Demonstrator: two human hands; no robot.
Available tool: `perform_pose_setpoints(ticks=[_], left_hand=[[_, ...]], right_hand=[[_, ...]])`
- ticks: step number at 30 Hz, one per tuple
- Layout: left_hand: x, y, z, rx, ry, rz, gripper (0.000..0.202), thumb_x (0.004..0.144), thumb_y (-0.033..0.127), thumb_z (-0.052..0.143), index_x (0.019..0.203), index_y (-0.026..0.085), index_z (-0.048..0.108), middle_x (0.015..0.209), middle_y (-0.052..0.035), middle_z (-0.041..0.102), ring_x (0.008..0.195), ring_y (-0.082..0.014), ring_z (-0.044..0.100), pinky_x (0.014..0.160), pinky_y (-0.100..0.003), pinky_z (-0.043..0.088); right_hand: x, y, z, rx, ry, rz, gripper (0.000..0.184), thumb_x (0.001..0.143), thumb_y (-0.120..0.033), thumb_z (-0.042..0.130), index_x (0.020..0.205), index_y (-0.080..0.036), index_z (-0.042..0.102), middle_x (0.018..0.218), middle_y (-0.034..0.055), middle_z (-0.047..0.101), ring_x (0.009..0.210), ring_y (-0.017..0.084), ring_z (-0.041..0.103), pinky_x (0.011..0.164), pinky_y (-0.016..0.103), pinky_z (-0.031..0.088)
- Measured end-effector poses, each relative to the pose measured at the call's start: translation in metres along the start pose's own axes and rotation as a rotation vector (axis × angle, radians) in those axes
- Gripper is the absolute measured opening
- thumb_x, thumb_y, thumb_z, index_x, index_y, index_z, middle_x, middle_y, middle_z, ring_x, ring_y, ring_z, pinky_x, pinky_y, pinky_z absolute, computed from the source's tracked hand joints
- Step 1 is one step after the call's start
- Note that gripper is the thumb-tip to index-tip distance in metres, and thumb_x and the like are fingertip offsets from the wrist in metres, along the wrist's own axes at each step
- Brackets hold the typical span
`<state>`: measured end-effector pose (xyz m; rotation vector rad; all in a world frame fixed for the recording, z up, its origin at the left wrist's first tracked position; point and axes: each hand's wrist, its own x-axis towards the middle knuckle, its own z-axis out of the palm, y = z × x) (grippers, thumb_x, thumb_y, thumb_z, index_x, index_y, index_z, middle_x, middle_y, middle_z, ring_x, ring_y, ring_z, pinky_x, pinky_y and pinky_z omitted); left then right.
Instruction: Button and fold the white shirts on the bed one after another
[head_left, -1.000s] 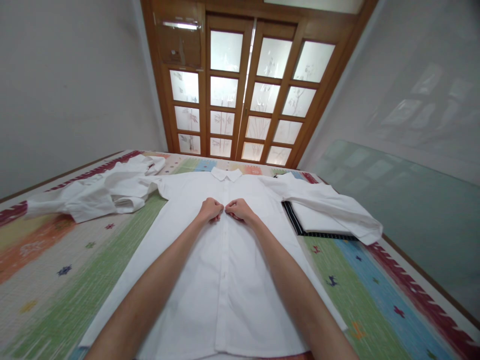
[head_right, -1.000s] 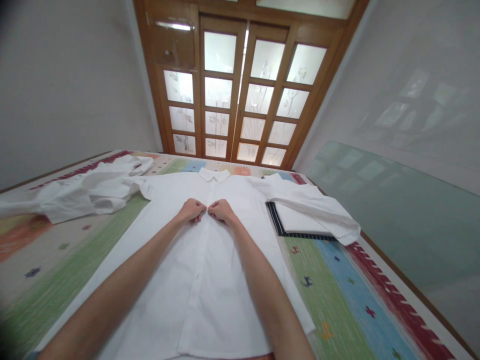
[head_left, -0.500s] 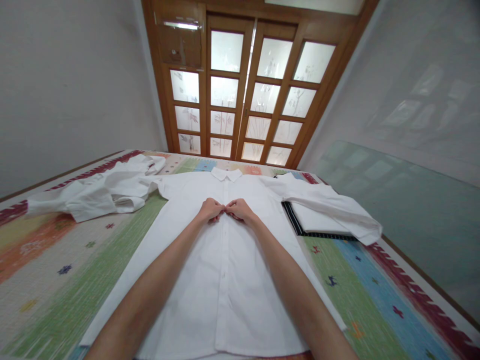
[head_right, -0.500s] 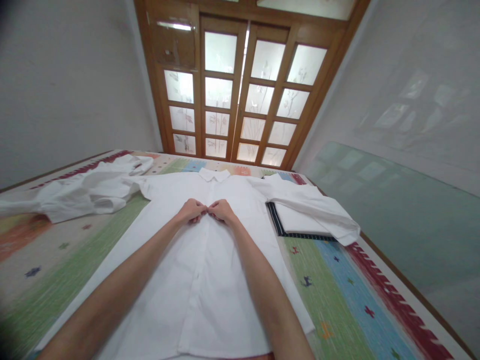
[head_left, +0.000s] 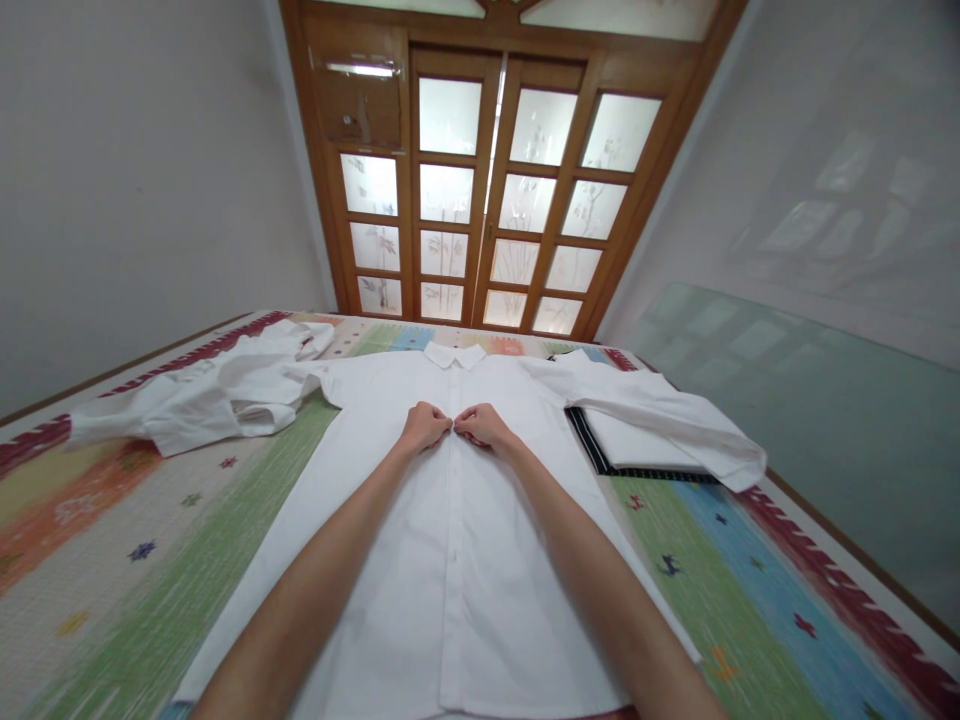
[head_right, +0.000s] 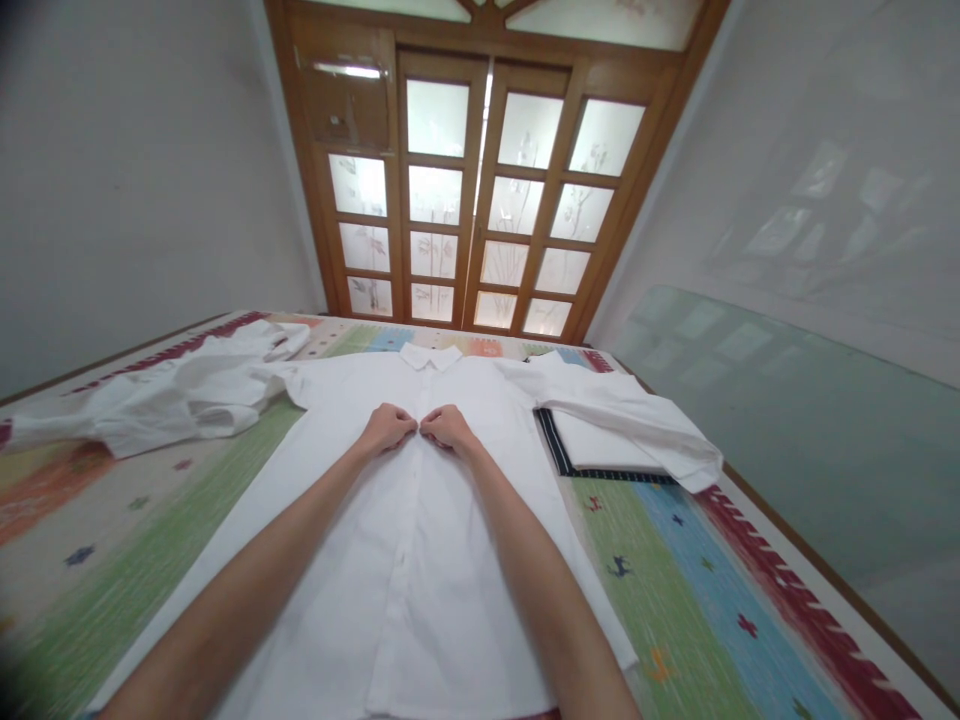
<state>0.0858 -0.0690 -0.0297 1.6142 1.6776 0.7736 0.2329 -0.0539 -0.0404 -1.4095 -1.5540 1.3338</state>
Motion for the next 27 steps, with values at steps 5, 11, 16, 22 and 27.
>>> perform_pose_setpoints(ticks=[5, 11, 16, 22, 27], left_hand=[[0.001, -0.003, -0.001, -0.076, -0.018, -0.048, 0.014, 0.068, 0.019, 0.06, 0.055, 0.014, 0.063, 0.034, 0.0047, 0.047, 0.032, -0.0074, 0.041, 0.037, -0.018, 0.032], [0.004, -0.008, 0.001, -0.121, -0.031, -0.064, 0.011, 0.07, 0.018, 0.059, 0.065, 0.012, 0.067, 0.037, 0.0043, 0.05, 0.032, -0.0071, 0.041, 0.036, -0.018, 0.03], [0.004, -0.009, 0.002, -0.142, -0.026, -0.072, 0.011, 0.071, 0.018, 0.061, 0.063, 0.013, 0.067, 0.037, 0.0046, 0.049, 0.032, -0.0066, 0.041, 0.036, -0.018, 0.03], [0.005, -0.007, 0.006, -0.144, -0.037, -0.098, 0.014, 0.07, 0.019, 0.059, 0.057, 0.014, 0.061, 0.034, 0.0045, 0.046, 0.03, -0.0076, 0.04, 0.035, -0.019, 0.028], [0.006, -0.005, 0.008, -0.138, -0.041, -0.14, 0.017, 0.071, 0.02, 0.058, 0.056, 0.014, 0.059, 0.034, 0.0034, 0.047, 0.03, -0.009, 0.041, 0.036, -0.02, 0.029]], right_hand=[[0.002, -0.002, 0.003, -0.006, 0.009, 0.024, 0.015, 0.068, -0.008, 0.058, 0.055, -0.015, 0.057, 0.034, -0.0085, 0.043, 0.027, 0.004, 0.03, 0.028, 0.018, 0.016], [0.006, 0.0, 0.007, -0.065, 0.04, 0.013, 0.021, 0.071, -0.011, 0.056, 0.05, -0.016, 0.053, 0.031, -0.0083, 0.039, 0.026, 0.004, 0.029, 0.029, 0.018, 0.016], [0.009, 0.001, 0.01, -0.179, 0.085, -0.001, 0.022, 0.073, -0.014, 0.055, 0.051, -0.016, 0.054, 0.032, -0.007, 0.041, 0.027, 0.005, 0.032, 0.031, 0.018, 0.021], [0.012, 0.0, 0.007, -0.153, 0.003, 0.031, 0.031, 0.077, -0.014, 0.05, 0.047, -0.018, 0.046, 0.029, -0.0065, 0.037, 0.026, 0.005, 0.028, 0.029, 0.019, 0.016], [0.011, -0.004, 0.003, -0.099, -0.094, 0.05, 0.033, 0.08, -0.012, 0.044, 0.048, -0.019, 0.042, 0.031, -0.0073, 0.036, 0.025, 0.005, 0.025, 0.028, 0.019, 0.013]])
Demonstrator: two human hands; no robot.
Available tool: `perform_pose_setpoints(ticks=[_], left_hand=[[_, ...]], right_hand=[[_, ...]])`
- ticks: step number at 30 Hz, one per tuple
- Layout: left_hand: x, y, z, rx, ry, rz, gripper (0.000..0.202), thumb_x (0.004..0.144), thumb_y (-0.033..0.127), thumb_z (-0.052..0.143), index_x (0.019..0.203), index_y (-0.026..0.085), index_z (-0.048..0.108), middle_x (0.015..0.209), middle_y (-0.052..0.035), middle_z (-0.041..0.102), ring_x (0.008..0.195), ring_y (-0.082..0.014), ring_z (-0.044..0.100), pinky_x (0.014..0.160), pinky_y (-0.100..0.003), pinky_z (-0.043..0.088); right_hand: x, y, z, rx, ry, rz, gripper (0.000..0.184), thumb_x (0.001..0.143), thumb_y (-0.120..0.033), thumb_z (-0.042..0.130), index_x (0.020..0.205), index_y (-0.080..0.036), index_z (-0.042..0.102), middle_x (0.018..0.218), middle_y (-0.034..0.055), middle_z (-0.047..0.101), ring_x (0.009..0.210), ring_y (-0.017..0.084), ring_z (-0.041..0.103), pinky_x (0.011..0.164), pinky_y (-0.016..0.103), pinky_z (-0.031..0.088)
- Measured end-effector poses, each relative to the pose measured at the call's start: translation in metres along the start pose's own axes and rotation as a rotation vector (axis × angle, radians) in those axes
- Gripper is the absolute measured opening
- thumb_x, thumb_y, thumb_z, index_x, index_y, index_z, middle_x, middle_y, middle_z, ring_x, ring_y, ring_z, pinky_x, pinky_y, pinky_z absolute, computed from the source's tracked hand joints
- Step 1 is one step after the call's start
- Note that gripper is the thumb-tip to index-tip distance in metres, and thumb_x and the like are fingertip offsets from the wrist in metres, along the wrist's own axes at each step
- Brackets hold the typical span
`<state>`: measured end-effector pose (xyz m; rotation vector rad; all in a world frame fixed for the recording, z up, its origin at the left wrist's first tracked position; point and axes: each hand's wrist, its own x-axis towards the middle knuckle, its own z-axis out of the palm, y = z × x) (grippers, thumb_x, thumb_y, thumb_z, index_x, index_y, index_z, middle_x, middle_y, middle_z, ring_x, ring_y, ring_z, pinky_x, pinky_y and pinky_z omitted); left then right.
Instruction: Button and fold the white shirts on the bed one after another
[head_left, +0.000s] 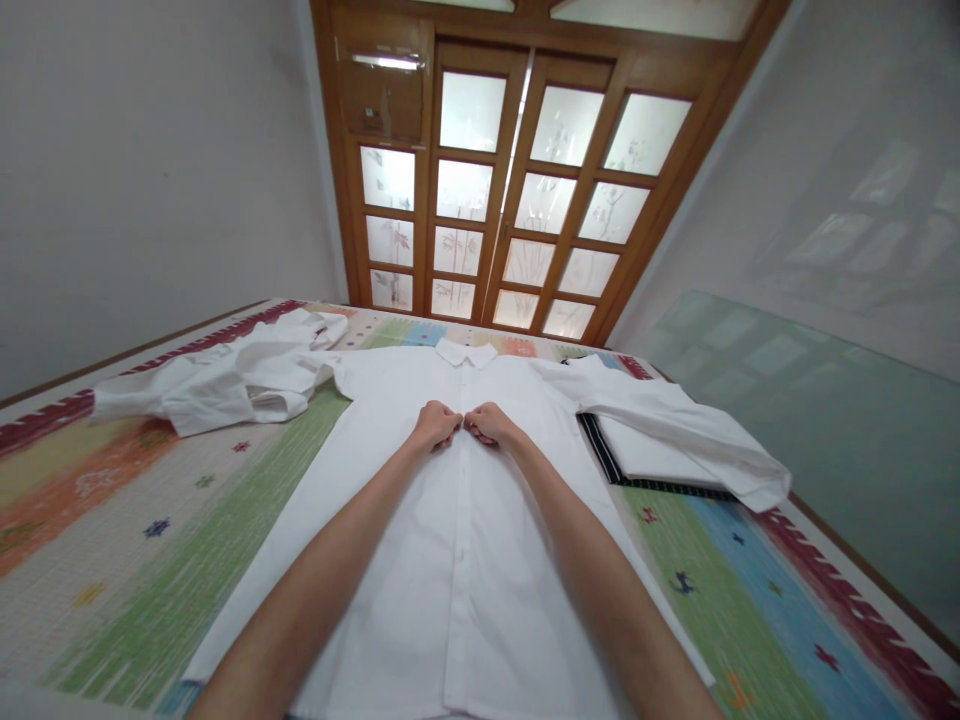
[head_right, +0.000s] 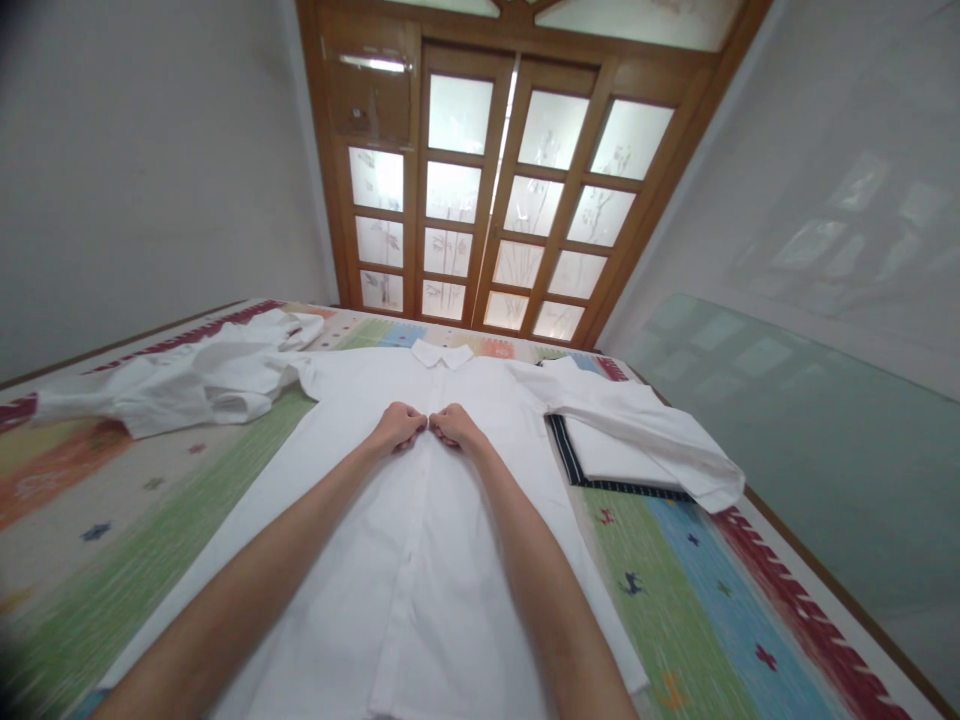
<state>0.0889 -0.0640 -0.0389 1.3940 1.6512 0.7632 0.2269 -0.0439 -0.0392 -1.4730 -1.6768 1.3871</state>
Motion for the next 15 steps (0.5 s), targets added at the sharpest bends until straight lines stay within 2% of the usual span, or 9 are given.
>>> perform_pose_setpoints(ticks=[7, 15], left_hand=[[-0.0047, 0.0033, 0.0011, -0.087, -0.064, -0.032, 0.022, 0.075, 0.017, 0.053, 0.053, 0.017, 0.049, 0.032, 0.0053, 0.04, 0.027, -0.0075, 0.035, 0.036, -0.02, 0.023], [-0.0054, 0.0072, -0.0026, -0.111, -0.11, -0.071, 0.028, 0.077, 0.015, 0.05, 0.051, 0.018, 0.043, 0.032, 0.0059, 0.039, 0.026, -0.0058, 0.029, 0.036, -0.02, 0.021]], right_hand=[[-0.0003, -0.0008, -0.0021, 0.031, -0.058, -0.001, 0.031, 0.08, -0.011, 0.042, 0.049, -0.019, 0.041, 0.033, -0.0077, 0.036, 0.026, 0.004, 0.023, 0.028, 0.018, 0.013], [-0.0033, 0.0038, -0.0033, 0.022, -0.017, -0.057, 0.026, 0.074, -0.014, 0.049, 0.049, -0.019, 0.044, 0.034, -0.0067, 0.041, 0.026, 0.004, 0.027, 0.027, 0.018, 0.015]])
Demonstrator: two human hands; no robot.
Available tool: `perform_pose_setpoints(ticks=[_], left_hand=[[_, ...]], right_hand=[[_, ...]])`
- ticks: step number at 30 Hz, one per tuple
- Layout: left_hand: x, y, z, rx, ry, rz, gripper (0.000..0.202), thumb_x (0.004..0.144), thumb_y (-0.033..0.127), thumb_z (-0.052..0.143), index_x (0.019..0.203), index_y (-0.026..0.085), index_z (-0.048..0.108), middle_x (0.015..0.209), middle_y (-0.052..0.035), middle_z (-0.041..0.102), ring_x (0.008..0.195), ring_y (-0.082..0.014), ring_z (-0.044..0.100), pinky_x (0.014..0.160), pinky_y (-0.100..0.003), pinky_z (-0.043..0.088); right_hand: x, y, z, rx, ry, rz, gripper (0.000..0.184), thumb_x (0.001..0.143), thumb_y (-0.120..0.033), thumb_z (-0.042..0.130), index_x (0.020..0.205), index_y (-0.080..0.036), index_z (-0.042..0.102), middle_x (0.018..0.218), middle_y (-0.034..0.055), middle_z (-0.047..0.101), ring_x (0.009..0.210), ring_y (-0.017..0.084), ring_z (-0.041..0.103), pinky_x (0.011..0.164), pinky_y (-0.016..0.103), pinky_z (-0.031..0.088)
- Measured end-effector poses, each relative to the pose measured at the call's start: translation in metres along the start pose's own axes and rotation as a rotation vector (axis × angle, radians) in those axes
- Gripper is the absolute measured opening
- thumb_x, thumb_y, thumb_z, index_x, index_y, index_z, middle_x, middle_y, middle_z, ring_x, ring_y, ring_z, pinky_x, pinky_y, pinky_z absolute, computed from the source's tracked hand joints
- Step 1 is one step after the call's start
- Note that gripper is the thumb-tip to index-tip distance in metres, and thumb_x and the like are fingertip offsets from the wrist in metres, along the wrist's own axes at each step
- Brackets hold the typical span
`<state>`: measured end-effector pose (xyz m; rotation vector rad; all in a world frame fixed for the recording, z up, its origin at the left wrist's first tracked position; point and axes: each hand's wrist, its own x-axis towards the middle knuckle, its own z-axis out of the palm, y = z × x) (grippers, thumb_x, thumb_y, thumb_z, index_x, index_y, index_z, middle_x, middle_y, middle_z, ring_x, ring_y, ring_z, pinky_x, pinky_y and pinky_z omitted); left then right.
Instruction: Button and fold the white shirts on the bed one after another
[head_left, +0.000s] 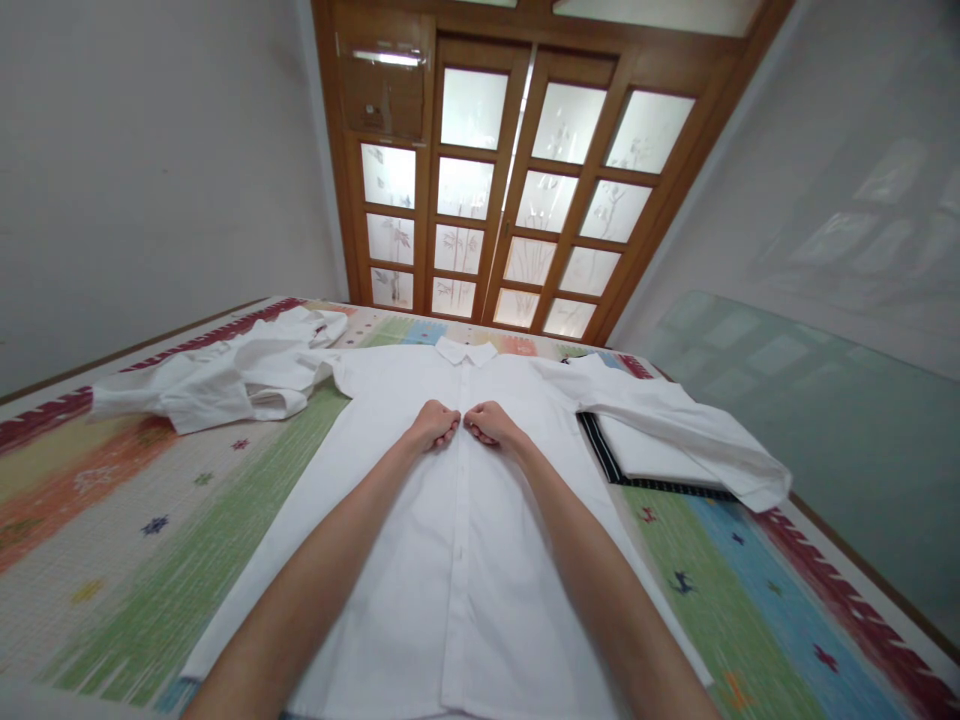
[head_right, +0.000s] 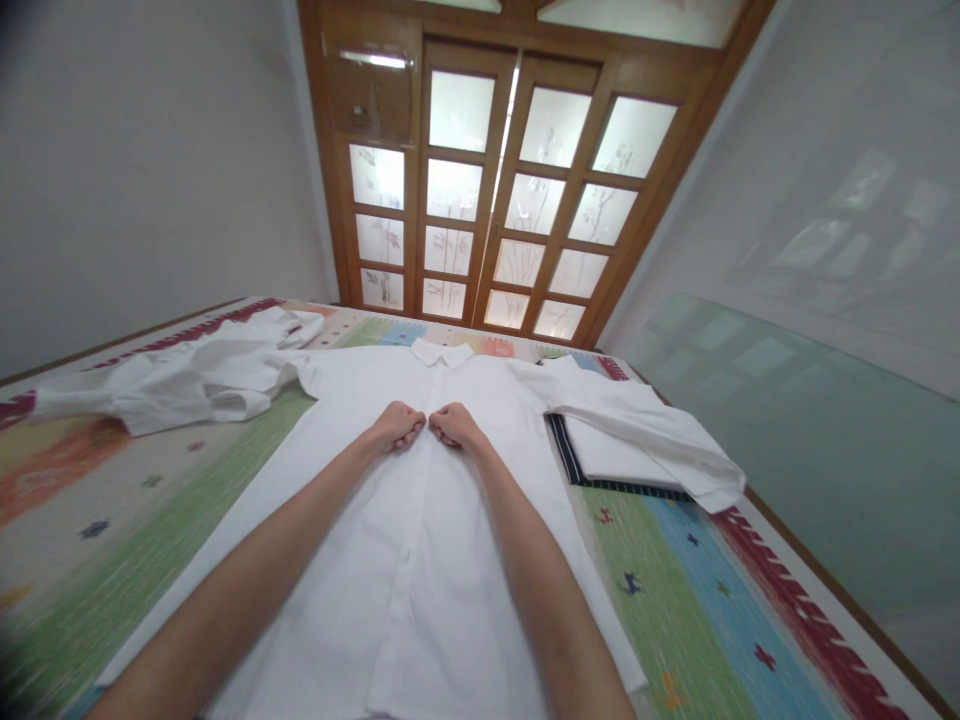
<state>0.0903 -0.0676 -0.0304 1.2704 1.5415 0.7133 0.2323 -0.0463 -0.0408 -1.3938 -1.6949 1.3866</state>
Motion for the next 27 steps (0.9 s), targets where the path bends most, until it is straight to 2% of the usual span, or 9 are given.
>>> perform_pose_setpoints(ticks=[4, 12, 18, 20, 22, 24, 27], left_hand=[[-0.002, 0.001, 0.0, 0.008, -0.003, 0.011, 0.028, 0.078, 0.015, 0.051, 0.051, 0.018, 0.044, 0.031, 0.0061, 0.038, 0.025, -0.0055, 0.029, 0.035, -0.019, 0.02], [-0.002, -0.002, -0.001, 0.063, 0.002, 0.038, 0.027, 0.077, 0.017, 0.055, 0.051, 0.017, 0.048, 0.03, 0.0057, 0.04, 0.026, -0.006, 0.033, 0.034, -0.019, 0.022], [0.0, -0.002, -0.003, 0.288, 0.051, 0.137, 0.023, 0.077, 0.023, 0.053, 0.057, 0.014, 0.061, 0.036, 0.0018, 0.047, 0.034, -0.0108, 0.045, 0.041, -0.021, 0.035], [0.002, -0.002, -0.005, 0.403, 0.119, 0.212, 0.019, 0.075, 0.023, 0.057, 0.063, 0.014, 0.067, 0.045, -0.0023, 0.056, 0.047, -0.0145, 0.056, 0.051, -0.023, 0.042], [0.005, -0.006, -0.007, 0.548, 0.234, 0.307, 0.015, 0.073, 0.023, 0.061, 0.071, 0.014, 0.072, 0.062, -0.0072, 0.067, 0.067, -0.0194, 0.064, 0.064, -0.026, 0.048], [0.009, -0.011, -0.01, 0.669, 0.311, 0.414, 0.017, 0.077, 0.023, 0.06, 0.082, 0.016, 0.075, 0.079, -0.0101, 0.071, 0.082, -0.0227, 0.065, 0.076, -0.03, 0.049], [0.014, -0.021, -0.015, 0.726, 0.296, 0.621, 0.024, 0.085, 0.022, 0.054, 0.096, 0.017, 0.074, 0.095, -0.0103, 0.071, 0.095, -0.0224, 0.063, 0.088, -0.032, 0.047]], right_hand=[[-0.002, -0.001, -0.001, -0.012, 0.023, -0.005, 0.023, 0.071, -0.013, 0.049, 0.049, -0.018, 0.047, 0.036, -0.0057, 0.044, 0.026, 0.004, 0.03, 0.027, 0.018, 0.017], [0.003, 0.004, -0.002, 0.051, -0.042, 0.005, 0.027, 0.073, -0.013, 0.05, 0.048, -0.019, 0.042, 0.034, -0.0084, 0.036, 0.026, 0.004, 0.025, 0.027, 0.018, 0.014], [0.0, 0.003, -0.003, 0.063, -0.094, 0.004, 0.025, 0.076, -0.014, 0.05, 0.053, -0.019, 0.042, 0.037, -0.0094, 0.037, 0.027, 0.003, 0.025, 0.028, 0.017, 0.015], [-0.002, 0.002, -0.002, 0.014, -0.03, 0.018, 0.021, 0.078, -0.013, 0.05, 0.058, -0.019, 0.046, 0.038, -0.009, 0.04, 0.027, 0.004, 0.027, 0.029, 0.018, 0.017], [-0.003, 0.002, 0.001, -0.067, 0.12, 0.02, 0.013, 0.078, -0.011, 0.05, 0.067, -0.018, 0.052, 0.041, -0.0082, 0.047, 0.028, 0.005, 0.032, 0.031, 0.018, 0.022], [-0.004, 0.003, 0.005, -0.176, 0.283, -0.018, 0.01, 0.079, -0.01, 0.05, 0.078, -0.017, 0.058, 0.047, -0.0068, 0.054, 0.032, 0.006, 0.039, 0.036, 0.018, 0.03], [-0.005, 0.003, 0.009, -0.42, 0.401, -0.154, 0.008, 0.081, -0.018, 0.057, 0.082, -0.016, 0.065, 0.061, -0.0006, 0.065, 0.052, 0.011, 0.058, 0.055, 0.02, 0.043]])
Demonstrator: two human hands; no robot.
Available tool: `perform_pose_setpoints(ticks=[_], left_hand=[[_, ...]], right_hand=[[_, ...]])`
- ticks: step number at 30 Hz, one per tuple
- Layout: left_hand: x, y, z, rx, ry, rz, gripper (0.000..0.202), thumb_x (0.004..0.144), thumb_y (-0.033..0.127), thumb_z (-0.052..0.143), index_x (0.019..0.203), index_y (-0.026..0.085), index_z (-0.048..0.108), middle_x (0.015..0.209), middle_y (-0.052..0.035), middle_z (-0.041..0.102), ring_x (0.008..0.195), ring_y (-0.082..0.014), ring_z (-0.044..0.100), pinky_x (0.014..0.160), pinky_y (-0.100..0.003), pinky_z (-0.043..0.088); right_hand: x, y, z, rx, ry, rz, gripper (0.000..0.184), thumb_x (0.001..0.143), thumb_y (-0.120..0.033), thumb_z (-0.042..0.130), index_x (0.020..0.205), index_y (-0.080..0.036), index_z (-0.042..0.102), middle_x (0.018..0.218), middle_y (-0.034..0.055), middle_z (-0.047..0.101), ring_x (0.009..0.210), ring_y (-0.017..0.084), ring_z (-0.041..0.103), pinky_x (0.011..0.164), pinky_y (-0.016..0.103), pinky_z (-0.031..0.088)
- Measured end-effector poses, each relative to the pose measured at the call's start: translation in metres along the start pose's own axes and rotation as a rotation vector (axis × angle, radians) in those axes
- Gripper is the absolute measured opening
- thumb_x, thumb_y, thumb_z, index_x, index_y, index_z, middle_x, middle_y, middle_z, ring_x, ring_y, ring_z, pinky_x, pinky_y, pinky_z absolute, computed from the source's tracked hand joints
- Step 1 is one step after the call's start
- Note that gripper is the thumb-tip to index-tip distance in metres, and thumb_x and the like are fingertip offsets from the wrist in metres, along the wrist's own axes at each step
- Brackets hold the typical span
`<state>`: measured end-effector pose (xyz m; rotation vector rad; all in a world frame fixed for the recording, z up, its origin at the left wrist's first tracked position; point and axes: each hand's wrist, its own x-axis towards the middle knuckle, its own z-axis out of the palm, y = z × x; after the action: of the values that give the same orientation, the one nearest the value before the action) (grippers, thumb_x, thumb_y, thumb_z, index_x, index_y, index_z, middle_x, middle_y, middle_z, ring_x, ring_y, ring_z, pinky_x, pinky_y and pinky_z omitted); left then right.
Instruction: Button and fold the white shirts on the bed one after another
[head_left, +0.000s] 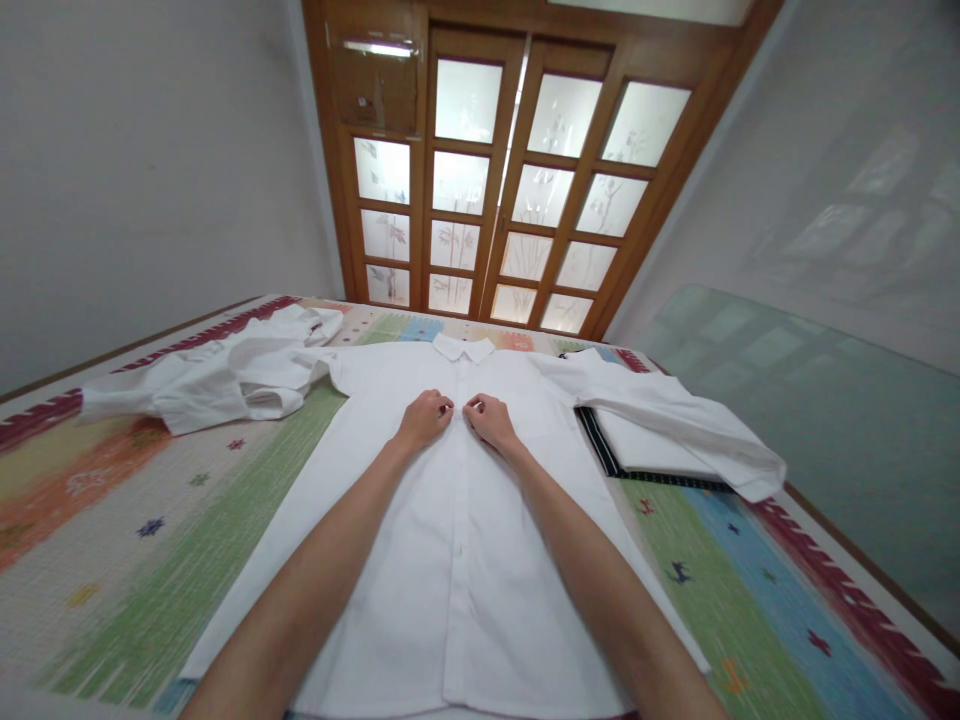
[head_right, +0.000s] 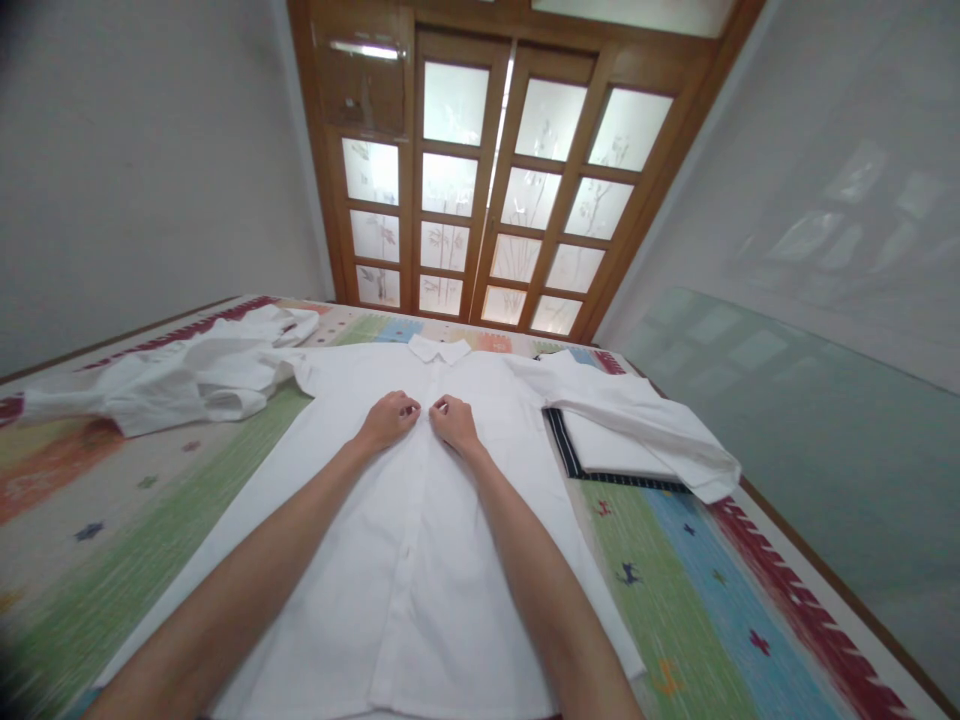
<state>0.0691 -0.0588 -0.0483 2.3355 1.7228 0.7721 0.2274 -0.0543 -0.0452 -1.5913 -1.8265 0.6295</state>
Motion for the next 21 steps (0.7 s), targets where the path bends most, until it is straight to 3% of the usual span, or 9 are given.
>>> perform_pose_setpoints(ticks=[4, 10, 15, 21], left_hand=[[-0.003, -0.004, 0.005, 0.037, 0.026, 0.084, 0.024, 0.087, 0.016, 0.051, 0.098, 0.017, 0.073, 0.11, -0.0099, 0.069, 0.107, -0.0234, 0.058, 0.098, -0.037, 0.044], [-0.005, 0.001, 0.01, 0.092, -0.026, 0.116, 0.032, 0.089, 0.009, 0.044, 0.108, 0.019, 0.067, 0.126, -0.0093, 0.063, 0.123, -0.022, 0.053, 0.105, -0.036, 0.041], [-0.003, -0.003, 0.012, 0.021, -0.057, 0.148, 0.031, 0.092, 0.014, 0.039, 0.111, 0.017, 0.064, 0.119, -0.011, 0.067, 0.121, -0.0221, 0.056, 0.105, -0.036, 0.042], [-0.002, -0.003, 0.015, 0.039, -0.057, 0.205, 0.035, 0.094, 0.023, 0.041, 0.123, 0.017, 0.06, 0.14, -0.0105, 0.055, 0.133, -0.0236, 0.046, 0.112, -0.041, 0.035]], right_hand=[[-0.004, -0.006, 0.001, -0.321, -0.05, -0.151, 0.015, 0.083, -0.026, 0.061, 0.088, -0.016, 0.071, 0.085, 0.0083, 0.073, 0.081, 0.019, 0.066, 0.075, 0.025, 0.046], [-0.004, -0.026, 0.0, -0.728, -0.162, -0.199, 0.026, 0.091, -0.028, 0.049, 0.102, -0.016, 0.069, 0.099, 0.0162, 0.071, 0.091, 0.026, 0.067, 0.073, 0.029, 0.045], [0.018, -0.028, -0.01, -0.759, -0.238, -0.25, 0.025, 0.088, -0.03, 0.052, 0.092, -0.019, 0.074, 0.096, 0.0123, 0.072, 0.091, 0.025, 0.066, 0.072, 0.028, 0.044], [0.064, -0.008, -0.01, -0.675, -0.085, -0.228, 0.028, 0.091, -0.021, 0.047, 0.107, -0.019, 0.07, 0.109, 0.0088, 0.069, 0.1, 0.02, 0.062, 0.077, 0.025, 0.043]])
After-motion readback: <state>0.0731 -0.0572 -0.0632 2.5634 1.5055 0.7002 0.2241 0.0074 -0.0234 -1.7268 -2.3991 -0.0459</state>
